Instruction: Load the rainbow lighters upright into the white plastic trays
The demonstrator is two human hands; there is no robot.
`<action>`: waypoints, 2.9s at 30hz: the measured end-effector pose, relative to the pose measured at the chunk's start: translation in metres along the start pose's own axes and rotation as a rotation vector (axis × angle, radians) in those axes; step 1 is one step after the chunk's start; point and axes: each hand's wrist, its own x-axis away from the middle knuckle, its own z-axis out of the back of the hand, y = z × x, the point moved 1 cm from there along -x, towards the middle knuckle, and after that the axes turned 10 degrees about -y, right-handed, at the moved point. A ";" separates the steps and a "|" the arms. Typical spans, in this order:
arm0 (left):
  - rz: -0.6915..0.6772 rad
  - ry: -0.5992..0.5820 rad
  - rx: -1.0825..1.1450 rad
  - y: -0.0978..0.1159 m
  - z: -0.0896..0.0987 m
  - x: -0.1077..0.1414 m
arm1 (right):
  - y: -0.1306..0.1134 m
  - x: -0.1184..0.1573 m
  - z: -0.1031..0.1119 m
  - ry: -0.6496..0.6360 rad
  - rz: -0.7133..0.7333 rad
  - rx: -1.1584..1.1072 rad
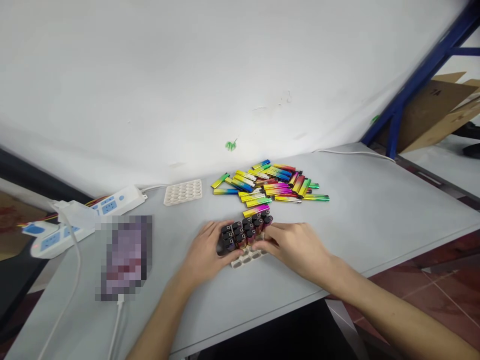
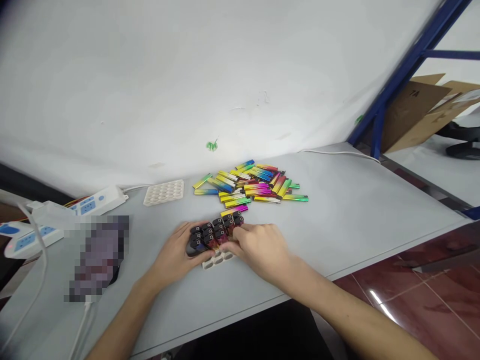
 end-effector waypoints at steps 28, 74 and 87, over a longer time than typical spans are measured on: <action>0.035 -0.059 0.040 0.000 0.004 -0.003 | 0.158 -0.037 0.001 0.308 -0.283 -0.520; 0.016 -0.034 0.004 0.000 0.004 -0.003 | 0.119 -0.042 -0.010 0.185 -0.341 -1.646; 0.019 -0.049 0.012 0.001 0.004 -0.003 | 0.111 -0.031 -0.013 0.062 0.066 -1.343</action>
